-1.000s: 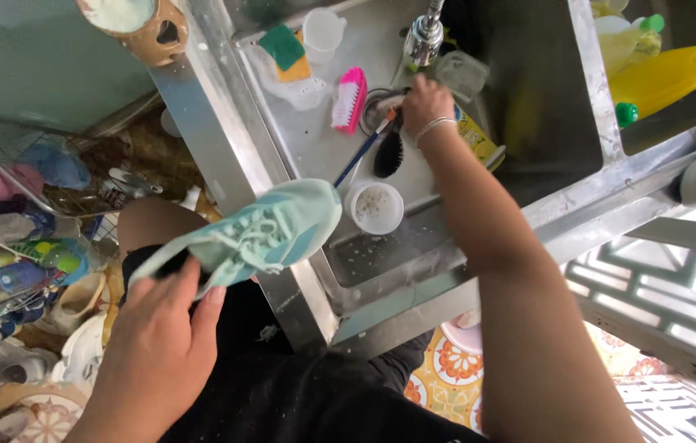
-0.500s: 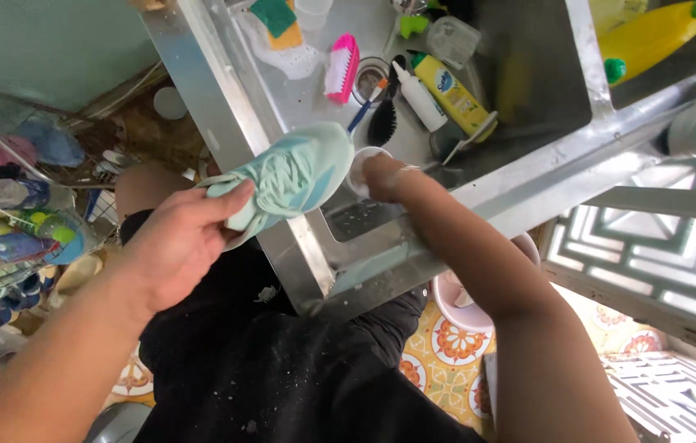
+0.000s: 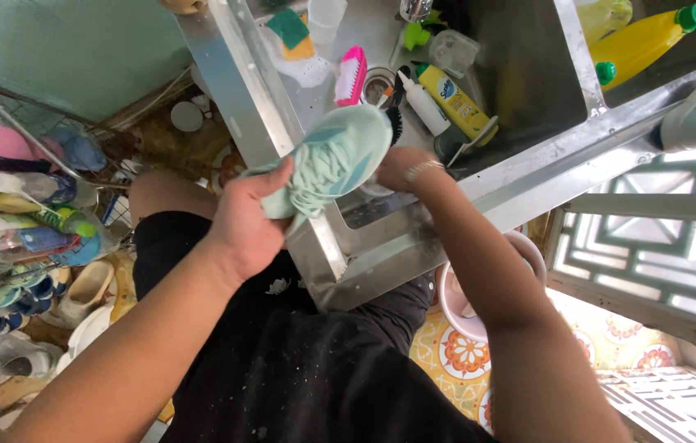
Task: Cleaning and scrubbing light blue sneakers in a sink using brushes and specialized cleaning liquid.
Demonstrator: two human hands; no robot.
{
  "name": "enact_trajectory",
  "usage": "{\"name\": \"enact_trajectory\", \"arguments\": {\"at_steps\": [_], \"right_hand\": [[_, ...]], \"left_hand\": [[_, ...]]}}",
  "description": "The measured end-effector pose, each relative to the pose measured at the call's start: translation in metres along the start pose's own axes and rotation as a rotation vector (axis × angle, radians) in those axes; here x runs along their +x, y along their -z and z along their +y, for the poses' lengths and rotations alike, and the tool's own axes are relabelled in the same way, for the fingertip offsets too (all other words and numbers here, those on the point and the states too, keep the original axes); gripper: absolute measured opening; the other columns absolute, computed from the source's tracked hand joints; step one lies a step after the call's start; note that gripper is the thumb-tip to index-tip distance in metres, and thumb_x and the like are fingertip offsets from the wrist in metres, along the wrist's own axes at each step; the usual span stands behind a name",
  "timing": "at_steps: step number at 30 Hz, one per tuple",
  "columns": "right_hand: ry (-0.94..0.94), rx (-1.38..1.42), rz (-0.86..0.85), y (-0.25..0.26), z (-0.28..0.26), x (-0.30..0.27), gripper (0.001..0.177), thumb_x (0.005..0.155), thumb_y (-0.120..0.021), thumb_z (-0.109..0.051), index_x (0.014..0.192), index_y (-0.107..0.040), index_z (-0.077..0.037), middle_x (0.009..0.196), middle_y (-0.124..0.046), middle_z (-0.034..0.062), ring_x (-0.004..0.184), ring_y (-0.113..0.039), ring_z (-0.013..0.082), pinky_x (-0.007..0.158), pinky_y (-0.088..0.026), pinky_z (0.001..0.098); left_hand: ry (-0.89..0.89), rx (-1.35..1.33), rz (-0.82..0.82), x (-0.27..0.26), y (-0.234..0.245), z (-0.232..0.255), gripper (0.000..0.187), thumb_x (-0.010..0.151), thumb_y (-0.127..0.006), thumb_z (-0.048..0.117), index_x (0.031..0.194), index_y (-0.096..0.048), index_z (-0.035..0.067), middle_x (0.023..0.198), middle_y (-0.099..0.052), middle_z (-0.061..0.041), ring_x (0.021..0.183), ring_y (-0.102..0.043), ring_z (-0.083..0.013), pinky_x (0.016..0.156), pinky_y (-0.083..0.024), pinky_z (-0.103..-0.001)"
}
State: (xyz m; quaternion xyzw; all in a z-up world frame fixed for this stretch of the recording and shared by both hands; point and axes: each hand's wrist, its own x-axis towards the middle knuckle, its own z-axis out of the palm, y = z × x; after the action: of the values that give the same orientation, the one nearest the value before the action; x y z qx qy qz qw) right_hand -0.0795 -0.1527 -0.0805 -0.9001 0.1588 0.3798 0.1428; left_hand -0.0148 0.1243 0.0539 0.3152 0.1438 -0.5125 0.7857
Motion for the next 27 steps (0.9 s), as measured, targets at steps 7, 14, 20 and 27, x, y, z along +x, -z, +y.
{"name": "enact_trajectory", "arguments": {"at_steps": [7,14,20,27], "right_hand": [[-0.13,0.62,0.591,0.012,0.02,-0.137,0.038,0.089,-0.078,-0.042,0.116,-0.074,-0.015,0.098,-0.076,0.0076,0.088,-0.07,0.0222,0.079,-0.055,0.0363],[0.219,0.929,1.148,-0.016,0.011,-0.191,0.03,0.107,-0.071,-0.012,0.134,-0.061,-0.007,0.109,-0.069,0.0095,0.096,-0.064,0.0162,0.089,-0.053,0.0288],[0.129,0.537,1.217,-0.04,-0.023,-0.187,0.021,0.098,-0.074,-0.007,0.117,-0.067,-0.011,0.11,-0.076,0.0102,0.097,-0.076,0.0256,0.083,-0.059,0.0339],[0.14,0.682,1.114,-0.047,-0.014,-0.194,0.023,0.087,-0.08,-0.01,0.108,-0.073,-0.013,0.105,-0.078,0.0086,0.086,-0.078,0.0236,0.074,-0.061,0.034]], "left_hand": [[-0.024,-0.083,-0.215,0.008,-0.012,-0.026,0.052,0.1,-0.059,0.034,0.136,-0.058,-0.002,0.141,-0.063,-0.011,0.132,-0.057,-0.0233,0.117,-0.039,-0.039],[-0.124,0.508,-0.141,0.006,-0.004,-0.086,0.035,0.107,-0.06,0.029,0.126,-0.065,0.0,0.116,-0.064,-0.003,0.107,-0.056,-0.0119,0.098,-0.044,-0.029],[0.052,0.587,-0.208,0.009,-0.009,-0.108,0.032,0.104,-0.06,0.025,0.125,-0.066,0.002,0.114,-0.065,0.001,0.105,-0.055,-0.0092,0.096,-0.044,-0.026],[0.278,0.611,-0.176,0.018,0.028,-0.125,0.039,0.099,-0.064,0.027,0.126,-0.069,-0.001,0.12,-0.069,-0.004,0.109,-0.06,-0.0129,0.098,-0.046,-0.029]]}}
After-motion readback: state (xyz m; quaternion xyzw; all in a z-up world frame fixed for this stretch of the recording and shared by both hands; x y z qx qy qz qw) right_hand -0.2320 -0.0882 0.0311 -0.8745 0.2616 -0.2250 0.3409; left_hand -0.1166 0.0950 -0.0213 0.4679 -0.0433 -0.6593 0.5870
